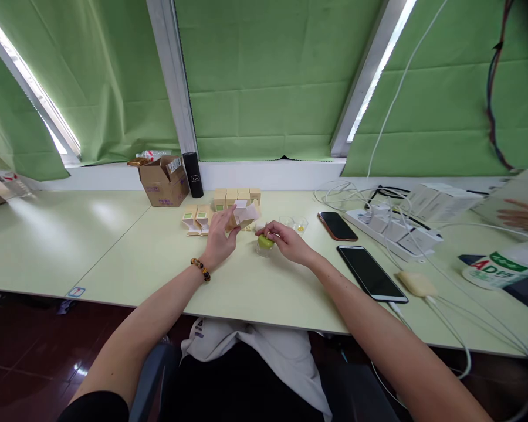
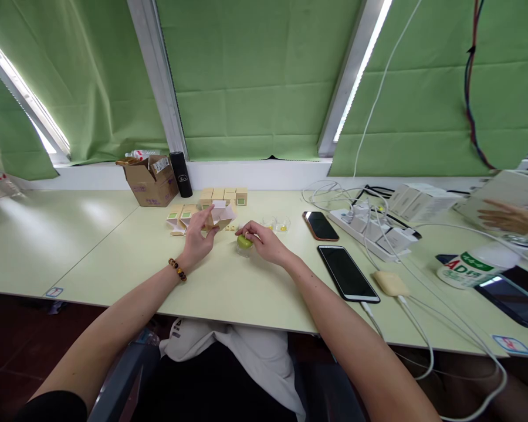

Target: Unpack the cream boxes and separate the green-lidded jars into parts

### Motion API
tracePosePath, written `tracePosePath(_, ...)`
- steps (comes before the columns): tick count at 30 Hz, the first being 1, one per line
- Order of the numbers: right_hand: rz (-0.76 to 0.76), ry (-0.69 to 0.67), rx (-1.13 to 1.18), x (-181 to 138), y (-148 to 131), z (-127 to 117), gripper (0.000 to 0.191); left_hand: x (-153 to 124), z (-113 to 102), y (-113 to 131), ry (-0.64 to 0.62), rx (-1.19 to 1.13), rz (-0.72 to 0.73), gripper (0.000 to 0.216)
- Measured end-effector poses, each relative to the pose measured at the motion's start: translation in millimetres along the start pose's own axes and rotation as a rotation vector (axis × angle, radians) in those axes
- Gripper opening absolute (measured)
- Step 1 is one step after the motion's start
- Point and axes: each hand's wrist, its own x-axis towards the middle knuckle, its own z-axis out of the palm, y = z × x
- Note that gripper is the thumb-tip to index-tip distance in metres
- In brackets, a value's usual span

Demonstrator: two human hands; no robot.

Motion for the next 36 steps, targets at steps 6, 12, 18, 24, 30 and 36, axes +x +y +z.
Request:
tracePosePath(6,-0.003,-0.004,-0.001,0.3,1.3,-1.0,0.020,-0.8,1.6,-1.5,-0.013,-0.068,0.008,0.060)
tracePosePath(12,0.005,-0.017,-0.047,1.0,2.8,2.0,0.018,0.0,-2.2,4.1,-0.039,-0.106,0.052,0.059)
tracePosePath(18,-0.003,0.003,-0.098,0.4,2.7,6.9,0.015,-1.0,-1.9,10.3,-0.085,-0.336,-0.105,0.055)
tracePosePath(24,0.034,0.100,-0.131,0.3,1.8,11.0,0.015,4.9,1.9,7.1,-0.078,-0.834,-0.437,0.067)
tracePosePath(30,0.030,0.145,-0.216,-0.9,0.9,15.8,0.023,6.7,-0.9,6.7,-0.158,-1.139,-0.614,0.058)
tracePosePath(36,0.023,0.158,-0.255,-0.4,2.0,17.9,0.023,7.4,-4.8,11.4,-0.183,-1.237,-0.665,0.044)
